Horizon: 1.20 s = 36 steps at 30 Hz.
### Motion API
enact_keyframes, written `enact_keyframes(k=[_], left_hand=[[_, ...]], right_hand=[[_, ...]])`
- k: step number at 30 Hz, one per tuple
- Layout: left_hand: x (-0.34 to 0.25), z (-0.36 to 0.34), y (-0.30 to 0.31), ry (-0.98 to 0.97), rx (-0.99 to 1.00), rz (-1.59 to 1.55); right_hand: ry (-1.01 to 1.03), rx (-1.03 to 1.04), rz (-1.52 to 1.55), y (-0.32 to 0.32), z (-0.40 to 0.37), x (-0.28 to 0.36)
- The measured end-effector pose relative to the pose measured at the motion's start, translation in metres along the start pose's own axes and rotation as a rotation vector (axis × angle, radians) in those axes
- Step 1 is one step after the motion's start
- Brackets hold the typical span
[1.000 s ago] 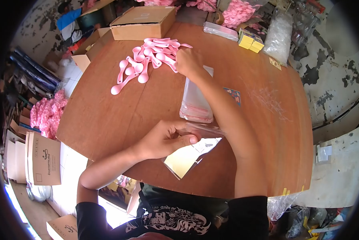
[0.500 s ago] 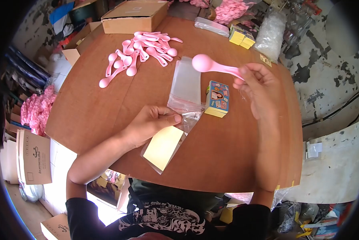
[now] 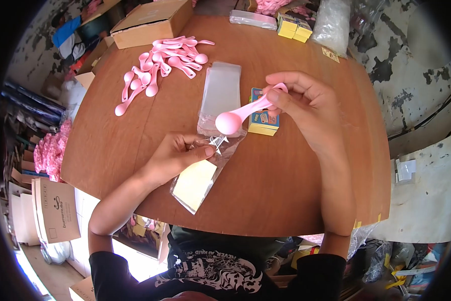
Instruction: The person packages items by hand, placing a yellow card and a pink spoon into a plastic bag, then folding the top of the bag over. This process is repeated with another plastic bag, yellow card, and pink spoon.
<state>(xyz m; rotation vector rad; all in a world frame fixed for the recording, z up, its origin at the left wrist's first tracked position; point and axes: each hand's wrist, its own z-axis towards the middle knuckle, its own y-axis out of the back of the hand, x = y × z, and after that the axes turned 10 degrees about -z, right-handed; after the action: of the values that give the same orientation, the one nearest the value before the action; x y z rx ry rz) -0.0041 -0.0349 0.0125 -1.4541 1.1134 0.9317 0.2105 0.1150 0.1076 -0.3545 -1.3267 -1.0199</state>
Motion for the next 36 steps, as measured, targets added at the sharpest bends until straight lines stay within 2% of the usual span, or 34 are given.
enact_keyframes(k=[3,6,8,11,21,24,26,28,30,32,34,36], left_hand=[[-0.001,-0.001,-0.002,-0.016,0.028,0.031],[0.003,0.001,-0.002,-0.077,0.043,0.088],[0.01,0.003,-0.002,-0.28,0.046,0.121],[0.004,0.001,-0.003,-0.22,0.072,0.146],[0.003,-0.004,-0.007,-0.217,0.065,0.121],[0.004,-0.005,-0.007,-0.253,0.068,0.152],[0.001,-0.005,-0.005,-0.193,0.107,0.159],[0.003,-0.005,-0.007,-0.226,0.107,0.145],[0.003,-0.006,-0.009,-0.263,0.105,0.131],[0.002,-0.008,-0.011,-0.352,0.096,0.141],[0.005,-0.008,-0.011,-0.369,0.069,0.157],[0.006,-0.01,-0.01,-0.39,0.04,0.171]], right_hand=[[0.013,-0.009,-0.063,-0.001,0.001,-0.003],[-0.045,0.079,-0.076,-0.001,0.002,-0.004],[-0.084,0.116,-0.047,-0.004,0.003,-0.007],[-0.067,0.127,-0.045,-0.007,0.004,-0.011],[-0.108,0.187,-0.033,-0.025,-0.001,-0.011],[-0.101,0.134,-0.05,-0.041,-0.008,-0.006],[0.008,0.041,-0.152,-0.052,-0.014,-0.007],[0.056,0.027,-0.203,-0.056,-0.016,-0.011],[0.535,0.014,-0.582,-0.058,-0.014,-0.018],[0.546,0.045,-0.607,-0.063,-0.019,-0.016],[-0.159,0.079,0.14,-0.07,-0.024,-0.007],[-0.223,0.131,0.193,-0.061,-0.019,-0.013]])
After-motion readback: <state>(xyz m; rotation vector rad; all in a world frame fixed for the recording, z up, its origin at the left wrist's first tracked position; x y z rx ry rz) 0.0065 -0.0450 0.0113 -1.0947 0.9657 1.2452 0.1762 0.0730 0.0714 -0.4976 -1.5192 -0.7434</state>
